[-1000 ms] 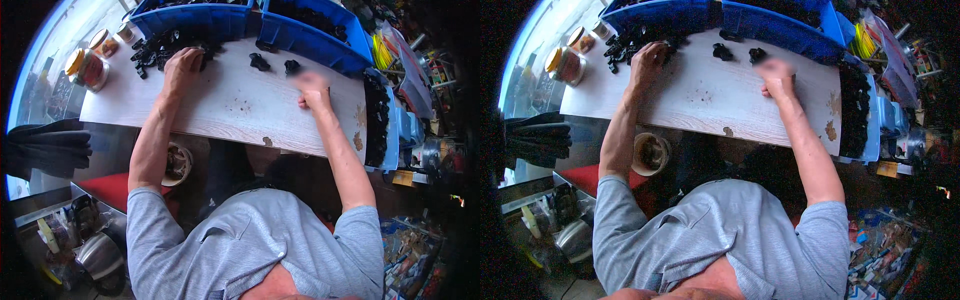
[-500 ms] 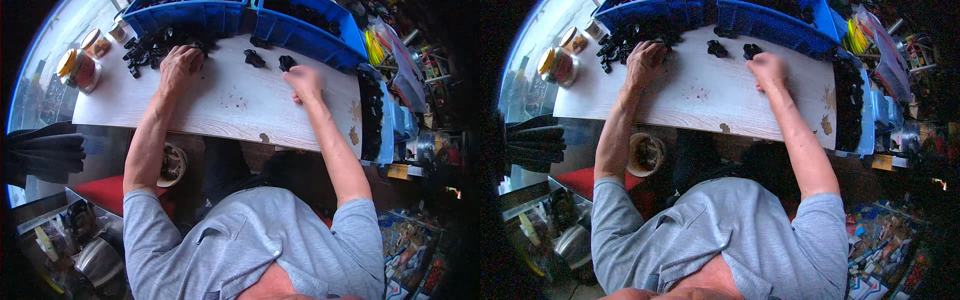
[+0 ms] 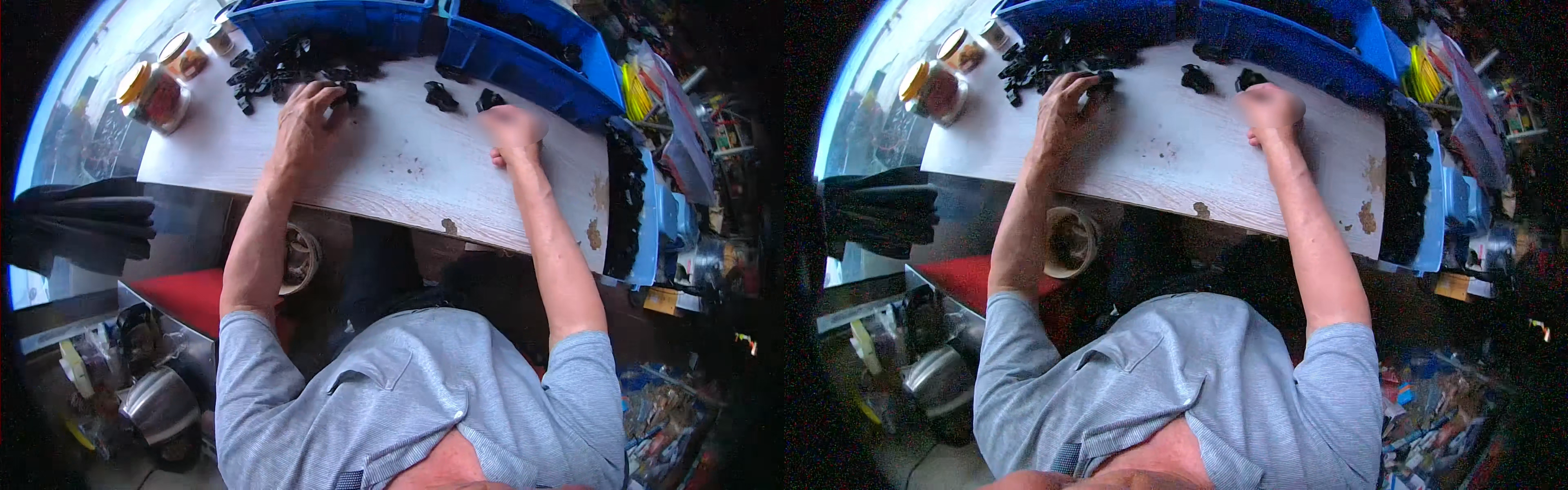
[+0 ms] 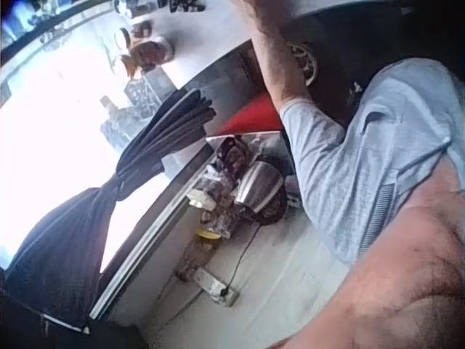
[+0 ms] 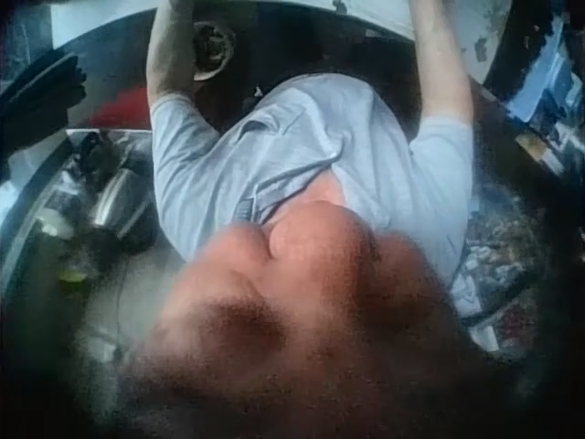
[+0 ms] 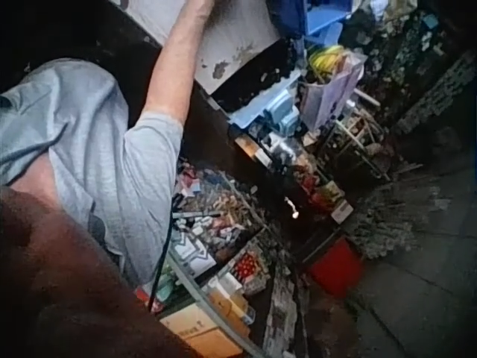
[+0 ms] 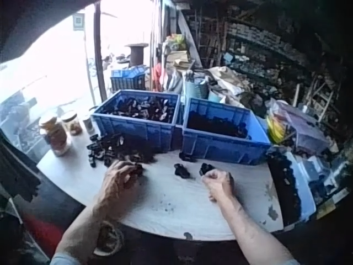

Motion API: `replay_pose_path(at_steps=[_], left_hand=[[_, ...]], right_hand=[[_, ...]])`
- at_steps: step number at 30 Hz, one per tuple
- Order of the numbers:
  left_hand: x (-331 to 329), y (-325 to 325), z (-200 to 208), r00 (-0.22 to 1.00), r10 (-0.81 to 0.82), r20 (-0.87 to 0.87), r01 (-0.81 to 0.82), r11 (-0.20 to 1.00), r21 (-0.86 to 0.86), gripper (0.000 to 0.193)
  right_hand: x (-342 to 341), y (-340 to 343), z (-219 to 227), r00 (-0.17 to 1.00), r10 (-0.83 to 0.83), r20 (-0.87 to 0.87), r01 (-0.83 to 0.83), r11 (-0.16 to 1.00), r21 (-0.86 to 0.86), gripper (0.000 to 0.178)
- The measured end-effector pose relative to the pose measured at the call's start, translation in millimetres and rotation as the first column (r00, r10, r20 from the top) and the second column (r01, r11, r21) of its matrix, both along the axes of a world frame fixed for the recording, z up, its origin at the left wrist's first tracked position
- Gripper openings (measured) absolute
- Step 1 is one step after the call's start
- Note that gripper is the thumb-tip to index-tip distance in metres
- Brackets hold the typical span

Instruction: Assembling small black plastic components by hand at a workstation.

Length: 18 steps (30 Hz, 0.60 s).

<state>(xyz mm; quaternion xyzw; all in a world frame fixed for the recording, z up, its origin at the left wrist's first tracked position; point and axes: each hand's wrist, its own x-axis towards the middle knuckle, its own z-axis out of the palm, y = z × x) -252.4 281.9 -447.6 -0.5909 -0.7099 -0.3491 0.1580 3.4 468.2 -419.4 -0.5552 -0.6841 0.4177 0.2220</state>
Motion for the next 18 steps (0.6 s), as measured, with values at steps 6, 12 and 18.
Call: replay_pose_path(at_steps=[6, 12, 18], left_hand=[[-6.4, -8.2, -6.3, 0.979, 0.085, 0.186, -0.099, 0.993, 0.068, 0.025], [6.3, 1.3, -5.7, 0.998, 0.016, -0.068, -0.012, 0.999, 0.05, 0.027], [11.9, -3.3, -3.7, 0.995, 0.022, -0.102, -0.035, 0.99, -0.135, 0.035]], right_hand=[[1.3, 1.6, -3.1, 0.999, 0.004, -0.04, -0.005, 0.999, -0.033, 0.02], [-0.5, 0.1, -1.6, 0.997, -0.035, -0.074, 0.032, 0.999, -0.038, 0.028], [-10.8, -2.3, 2.5, 0.998, -0.055, -0.028, 0.054, 0.998, -0.035, 0.033]])
